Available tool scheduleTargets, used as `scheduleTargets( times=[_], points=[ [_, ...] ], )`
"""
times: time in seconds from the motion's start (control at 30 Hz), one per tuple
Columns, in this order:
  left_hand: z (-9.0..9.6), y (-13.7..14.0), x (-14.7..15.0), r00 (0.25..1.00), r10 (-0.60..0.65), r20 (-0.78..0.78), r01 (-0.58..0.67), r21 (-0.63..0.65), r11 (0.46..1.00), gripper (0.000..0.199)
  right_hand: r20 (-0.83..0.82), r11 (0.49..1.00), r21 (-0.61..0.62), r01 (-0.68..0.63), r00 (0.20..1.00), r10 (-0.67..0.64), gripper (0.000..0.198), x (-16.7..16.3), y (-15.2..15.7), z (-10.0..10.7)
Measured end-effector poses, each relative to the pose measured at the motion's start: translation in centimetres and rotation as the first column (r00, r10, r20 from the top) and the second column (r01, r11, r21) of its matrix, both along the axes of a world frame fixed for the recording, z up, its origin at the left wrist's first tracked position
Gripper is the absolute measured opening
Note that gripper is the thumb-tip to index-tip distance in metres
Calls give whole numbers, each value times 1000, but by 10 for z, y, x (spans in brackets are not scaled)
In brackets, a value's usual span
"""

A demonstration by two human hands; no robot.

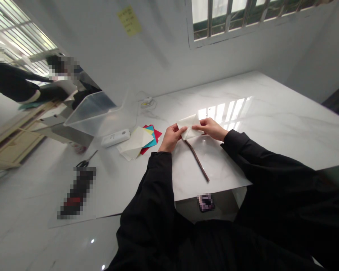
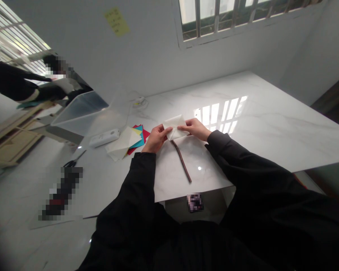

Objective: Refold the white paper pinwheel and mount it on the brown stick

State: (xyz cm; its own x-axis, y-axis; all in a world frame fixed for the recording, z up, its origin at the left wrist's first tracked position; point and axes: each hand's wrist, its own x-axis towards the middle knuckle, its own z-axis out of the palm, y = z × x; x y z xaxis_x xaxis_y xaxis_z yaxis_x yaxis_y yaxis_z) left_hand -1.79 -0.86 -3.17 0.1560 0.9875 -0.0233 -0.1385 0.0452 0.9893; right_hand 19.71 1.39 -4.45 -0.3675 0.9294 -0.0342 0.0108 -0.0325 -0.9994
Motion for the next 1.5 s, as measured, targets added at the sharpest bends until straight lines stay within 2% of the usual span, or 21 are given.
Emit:
scheduleTargets(
  times=[0.53,0.83,1.2,1.5],
  points=[
    [-5,3,-2,999,-11,-40,13,67,998,57,61,1000,23,-13,998,12,38,1,-4,7],
    [-6,2,1,998,30,-64,-28,37,999,59,100,999,48,-4,995,-1,31,1,-3,6],
    [-8,3,0,999,-1,-49,3,47,999,60,82,1000,16,11,997,-13,31,-1,-8,11],
    [-4,0,2,999,-21,-34,22,8,1000,59,66,1000,2,14,998,-14,21,-1,-9,15]
  ],
)
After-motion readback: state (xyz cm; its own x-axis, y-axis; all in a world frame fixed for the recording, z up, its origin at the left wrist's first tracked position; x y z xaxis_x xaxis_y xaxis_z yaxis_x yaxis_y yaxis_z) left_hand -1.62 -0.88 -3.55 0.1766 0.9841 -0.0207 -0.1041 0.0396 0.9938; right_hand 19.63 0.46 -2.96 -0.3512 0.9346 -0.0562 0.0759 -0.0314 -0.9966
